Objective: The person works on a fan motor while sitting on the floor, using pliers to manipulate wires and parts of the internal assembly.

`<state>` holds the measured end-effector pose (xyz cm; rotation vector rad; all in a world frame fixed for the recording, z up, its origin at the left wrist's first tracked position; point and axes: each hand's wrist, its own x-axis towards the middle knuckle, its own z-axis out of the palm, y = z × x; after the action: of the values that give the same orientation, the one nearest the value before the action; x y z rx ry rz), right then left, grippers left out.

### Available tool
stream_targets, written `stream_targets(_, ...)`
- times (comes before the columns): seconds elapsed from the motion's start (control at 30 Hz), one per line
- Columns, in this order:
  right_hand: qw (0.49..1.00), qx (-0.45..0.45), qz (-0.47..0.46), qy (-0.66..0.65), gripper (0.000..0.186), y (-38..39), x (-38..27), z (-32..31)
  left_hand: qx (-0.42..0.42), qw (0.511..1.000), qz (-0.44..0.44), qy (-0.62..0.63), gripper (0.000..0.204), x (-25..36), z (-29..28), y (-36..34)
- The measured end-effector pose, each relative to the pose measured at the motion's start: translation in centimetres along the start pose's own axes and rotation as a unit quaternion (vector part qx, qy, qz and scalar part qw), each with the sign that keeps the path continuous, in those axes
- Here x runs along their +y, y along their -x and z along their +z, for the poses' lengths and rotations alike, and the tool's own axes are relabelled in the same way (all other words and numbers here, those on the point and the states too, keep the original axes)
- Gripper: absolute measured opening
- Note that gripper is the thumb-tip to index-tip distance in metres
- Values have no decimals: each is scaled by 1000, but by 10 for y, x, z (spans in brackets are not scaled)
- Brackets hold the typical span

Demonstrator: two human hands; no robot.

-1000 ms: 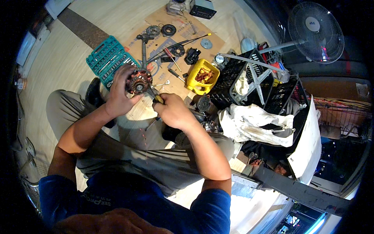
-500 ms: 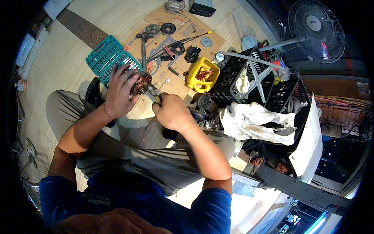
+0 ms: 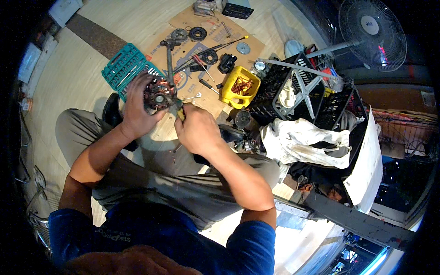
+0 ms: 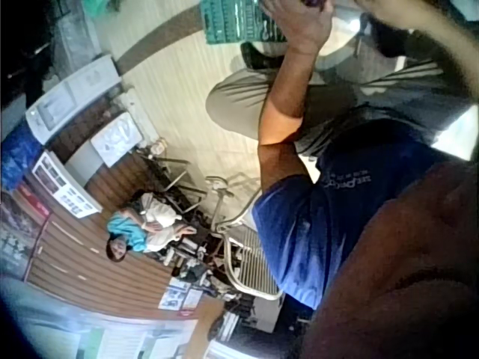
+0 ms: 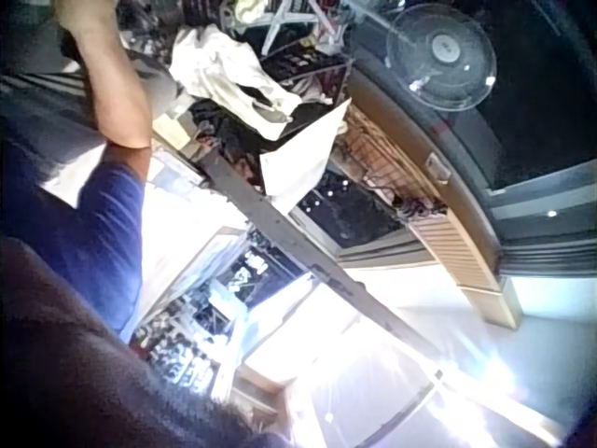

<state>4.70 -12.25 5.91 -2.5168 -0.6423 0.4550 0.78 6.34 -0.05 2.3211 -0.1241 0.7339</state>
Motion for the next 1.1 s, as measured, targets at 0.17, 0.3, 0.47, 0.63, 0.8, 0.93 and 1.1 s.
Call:
stream_targets(0.17, 990, 78, -60, -102, 16, 1, -7, -13, -21, 996, -57, 70, 84, -5, 12, 10)
stream_targets(0.3, 998, 10, 13, -59, 21, -10, 10, -25, -21, 992, -99, 69, 86, -7, 10, 12)
stream_targets(0.47, 999, -2, -28, 38, 29, -3, 10, -13, 10, 996, -76, 55, 85, -9, 12, 10)
stream_targets(0.63, 995, 31, -44, 88, 31, -5, 11, -2, -3, 999, -27, 26, 89, -7, 9, 9)
stream_targets(0.8, 993, 36, -46, 101, 29, -4, 12, -2, -1, 1000, -1, 5, 85, -4, 9, 8)
stream_targets(0.93, 991, 46, -47, 116, 28, -4, 9, 0, -6, 999, 25, -20, 81, -5, 7, 8)
stream_targets(1.1, 989, 48, -52, 129, 27, -4, 9, 3, 3, 997, 59, -40, 81, -7, 7, 10)
